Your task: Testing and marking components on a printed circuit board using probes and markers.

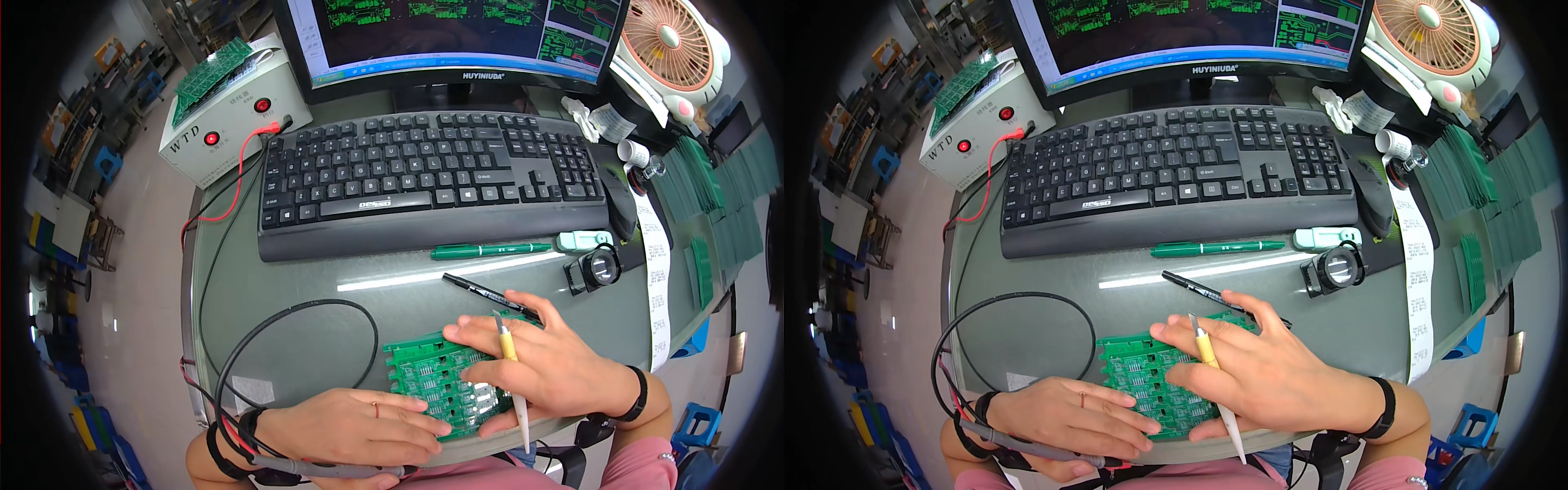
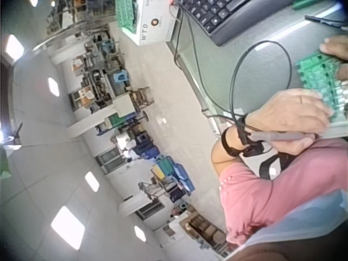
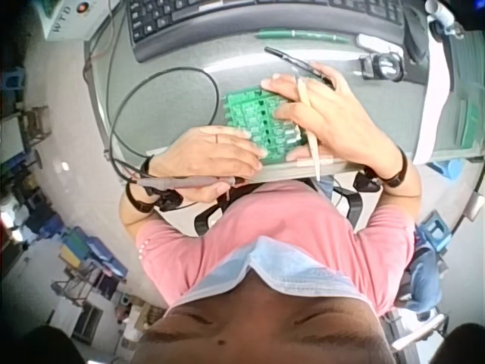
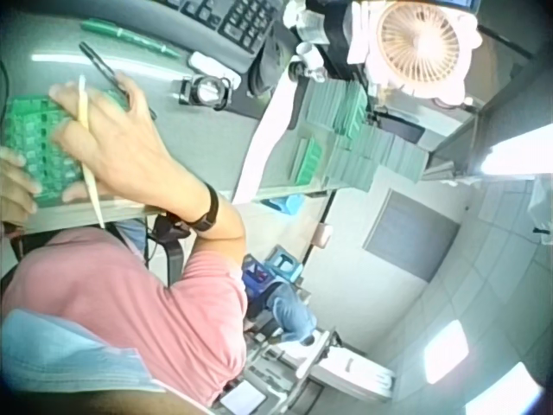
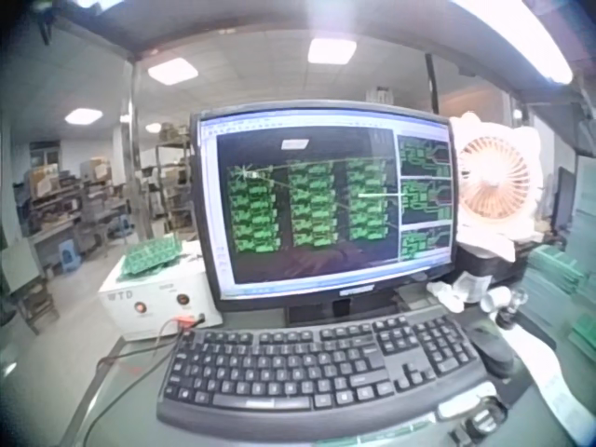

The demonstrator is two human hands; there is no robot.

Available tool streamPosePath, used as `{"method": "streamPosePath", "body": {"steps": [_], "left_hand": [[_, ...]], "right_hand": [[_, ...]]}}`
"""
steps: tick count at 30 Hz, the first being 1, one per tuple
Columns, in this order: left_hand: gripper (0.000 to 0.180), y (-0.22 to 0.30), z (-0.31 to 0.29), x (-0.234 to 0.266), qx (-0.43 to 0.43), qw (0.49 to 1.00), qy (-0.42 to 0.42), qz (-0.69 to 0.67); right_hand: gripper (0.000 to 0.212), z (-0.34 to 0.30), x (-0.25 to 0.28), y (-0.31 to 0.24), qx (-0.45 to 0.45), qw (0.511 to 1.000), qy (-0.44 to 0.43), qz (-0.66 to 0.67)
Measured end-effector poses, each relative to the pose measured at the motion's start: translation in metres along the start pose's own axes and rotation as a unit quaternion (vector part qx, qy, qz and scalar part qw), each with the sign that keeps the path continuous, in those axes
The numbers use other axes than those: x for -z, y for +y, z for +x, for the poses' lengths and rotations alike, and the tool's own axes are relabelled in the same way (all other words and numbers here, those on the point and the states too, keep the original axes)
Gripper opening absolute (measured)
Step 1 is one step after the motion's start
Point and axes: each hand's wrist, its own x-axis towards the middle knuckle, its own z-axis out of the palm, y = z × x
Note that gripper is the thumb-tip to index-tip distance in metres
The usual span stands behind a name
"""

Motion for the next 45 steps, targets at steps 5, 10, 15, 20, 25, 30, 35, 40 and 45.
{"method": "streamPosePath", "body": {"steps": [5, 10, 15, 20, 25, 30, 35, 40, 45], "left_hand": [[0.038, 0.004, 0.003, 0.003, -0.007, 1.000, 0.003, 0.004], [0.038, 0.009, 0.008, 0.009, -0.005, 1.000, -0.013, 0.007], [0.032, 0.022, 0.013, 0.003, -0.016, 0.999, 0.051, -0.009], [0.032, 0.023, 0.010, -0.001, -0.013, 0.998, 0.060, -0.019], [0.029, 0.028, 0.008, -0.004, -0.020, 0.995, 0.083, -0.052], [0.029, 0.031, 0.012, -0.004, -0.029, 0.996, 0.082, -0.037], [0.029, 0.031, 0.013, -0.003, -0.023, 0.996, 0.079, -0.034], [0.028, 0.030, 0.014, -0.001, -0.024, 0.997, 0.075, -0.027], [0.030, 0.028, 0.015, -0.001, -0.016, 0.997, 0.072, -0.020]], "right_hand": [[0.054, -0.003, -0.003, 0.001, 0.003, 1.000, -0.002, -0.006], [0.052, -0.002, 0.002, 0.003, 0.021, 0.996, 0.090, 0.004], [0.023, -0.018, 0.047, 0.004, 0.007, 0.876, 0.450, 0.173], [0.021, -0.060, 0.134, 0.059, -0.077, 0.746, 0.658, 0.070], [0.032, -0.090, 0.201, 0.173, -0.229, 0.651, 0.719, 0.084], [0.062, -0.107, 0.226, 0.260, -0.390, 0.620, 0.679, -0.054], [0.068, -0.124, 0.244, 0.297, -0.426, 0.607, 0.658, -0.129], [0.075, -0.132, 0.248, 0.322, -0.425, 0.611, 0.659, -0.111], [0.078, -0.136, 0.247, 0.322, -0.439, 0.630, 0.632, -0.100]]}}
